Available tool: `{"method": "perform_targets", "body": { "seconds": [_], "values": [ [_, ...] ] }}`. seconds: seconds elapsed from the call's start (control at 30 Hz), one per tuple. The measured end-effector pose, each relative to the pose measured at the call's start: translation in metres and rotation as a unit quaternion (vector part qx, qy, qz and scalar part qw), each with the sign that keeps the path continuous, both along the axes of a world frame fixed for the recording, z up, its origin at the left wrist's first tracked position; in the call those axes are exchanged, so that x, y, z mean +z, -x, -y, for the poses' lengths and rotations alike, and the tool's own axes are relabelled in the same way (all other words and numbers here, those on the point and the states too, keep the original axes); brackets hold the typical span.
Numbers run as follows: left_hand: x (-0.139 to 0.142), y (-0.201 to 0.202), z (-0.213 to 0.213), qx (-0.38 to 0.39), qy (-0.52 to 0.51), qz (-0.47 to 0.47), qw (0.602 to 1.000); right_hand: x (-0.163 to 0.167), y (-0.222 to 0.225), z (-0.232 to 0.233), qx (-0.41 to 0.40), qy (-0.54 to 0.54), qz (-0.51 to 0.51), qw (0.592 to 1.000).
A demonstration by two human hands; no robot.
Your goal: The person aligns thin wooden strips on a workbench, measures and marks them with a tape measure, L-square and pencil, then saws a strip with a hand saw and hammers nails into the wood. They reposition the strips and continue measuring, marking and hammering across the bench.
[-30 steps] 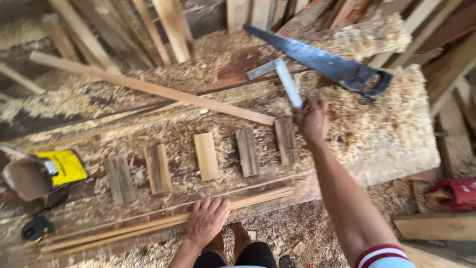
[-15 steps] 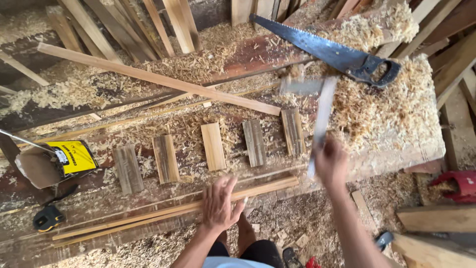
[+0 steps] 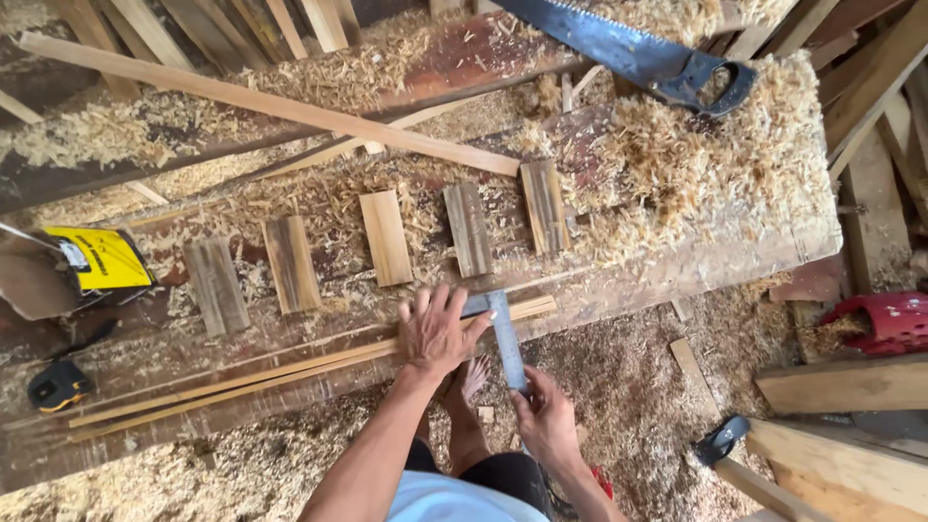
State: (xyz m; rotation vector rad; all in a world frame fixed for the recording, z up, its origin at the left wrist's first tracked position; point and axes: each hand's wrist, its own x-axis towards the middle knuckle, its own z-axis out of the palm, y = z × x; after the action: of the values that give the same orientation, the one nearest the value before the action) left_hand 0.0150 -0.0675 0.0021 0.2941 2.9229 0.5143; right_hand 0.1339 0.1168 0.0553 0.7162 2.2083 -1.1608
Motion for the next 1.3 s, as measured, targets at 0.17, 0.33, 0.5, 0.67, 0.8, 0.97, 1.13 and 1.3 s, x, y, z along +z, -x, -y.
{"method": "perform_targets", "body": {
  "seconds": [0.17,0.33,0.5,0.67,0.8,0.97,1.13,1.3],
  "values": [
    [0.003,0.002,-0.001,-0.009,0.024,0.008,1.000,-0.002,0.003,-0.007,0.033,-0.023,0.074,0.996],
    [0.011,0.008,0.001,-0.041,0.048,0.068,0.996,-0.001,0.007,-0.030,0.009,-0.059,-0.152,0.987],
    [0.020,0.013,0.002,-0.034,0.044,0.120,0.991,0.005,0.040,-0.035,-0.054,-0.066,-0.042,0.995],
    [0.026,0.015,0.002,-0.019,0.023,0.100,0.995,0.001,0.074,-0.019,-0.056,0.078,-0.160,0.982],
    [0.028,0.015,0.001,-0.019,0.028,0.099,0.994,-0.002,0.084,-0.015,0.008,0.057,-0.180,0.982],
    [0.028,0.018,0.000,-0.034,0.038,0.113,0.992,0.016,0.073,-0.034,0.173,-0.032,-0.098,0.979],
    [0.022,0.016,0.004,-0.028,0.006,0.073,0.997,0.023,0.052,-0.032,0.006,-0.042,-0.037,0.998],
    [0.019,0.009,0.046,-0.011,-0.039,-0.005,0.999,0.007,0.044,-0.015,-0.089,0.015,-0.106,0.990]
  ]
}}
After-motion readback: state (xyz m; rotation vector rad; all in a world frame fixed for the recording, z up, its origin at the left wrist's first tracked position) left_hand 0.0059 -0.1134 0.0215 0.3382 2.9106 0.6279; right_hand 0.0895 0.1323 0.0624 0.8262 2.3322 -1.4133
